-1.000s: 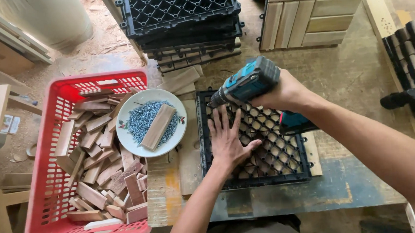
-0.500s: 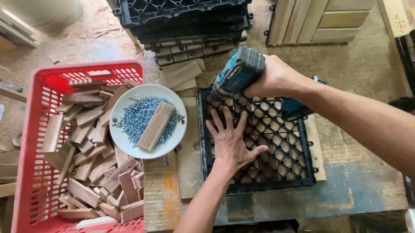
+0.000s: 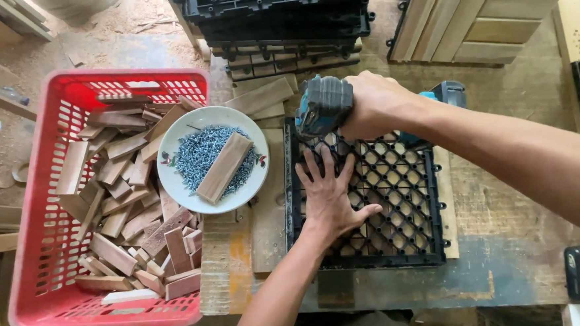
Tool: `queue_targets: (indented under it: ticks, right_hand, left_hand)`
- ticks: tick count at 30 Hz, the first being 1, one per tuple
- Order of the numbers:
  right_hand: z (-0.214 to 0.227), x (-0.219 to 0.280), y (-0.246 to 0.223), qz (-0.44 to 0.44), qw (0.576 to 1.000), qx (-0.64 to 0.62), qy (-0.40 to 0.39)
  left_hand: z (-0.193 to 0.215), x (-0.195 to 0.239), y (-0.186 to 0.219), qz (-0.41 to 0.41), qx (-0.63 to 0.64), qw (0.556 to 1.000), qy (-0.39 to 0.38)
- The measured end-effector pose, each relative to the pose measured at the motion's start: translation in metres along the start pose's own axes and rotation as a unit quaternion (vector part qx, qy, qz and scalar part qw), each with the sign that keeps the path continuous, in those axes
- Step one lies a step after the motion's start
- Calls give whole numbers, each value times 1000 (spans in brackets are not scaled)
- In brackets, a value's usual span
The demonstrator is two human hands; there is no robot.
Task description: Assembling wooden deck tiles by attaching wood slats to a plastic base using screws and a power drill.
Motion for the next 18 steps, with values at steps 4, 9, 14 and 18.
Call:
queue_targets:
  ticks: [4,9,14,18]
  right_hand:
    - [-4,-15,-1,24,999,34,-6]
    - [-3,-26,11,28,999,41,-5]
    - [-1,-14,3,72,996,61,3]
    - [-18,-32,18,97,993,56,28]
  left_hand:
    - [2,1,0,-2,10,1000,-4]
    - [11,1,2,1,-11,1000,-16]
    - [7,2,0,-6,-12,1000,2]
    - [5,2,2,-3,-17,1000,-8]
Point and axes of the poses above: each hand's wrist, its own x-axis away from the middle knuckle, its own z-axis out of the back of the hand, y = z × x, the point moved 3 cm from there along -x, towards the middle knuckle
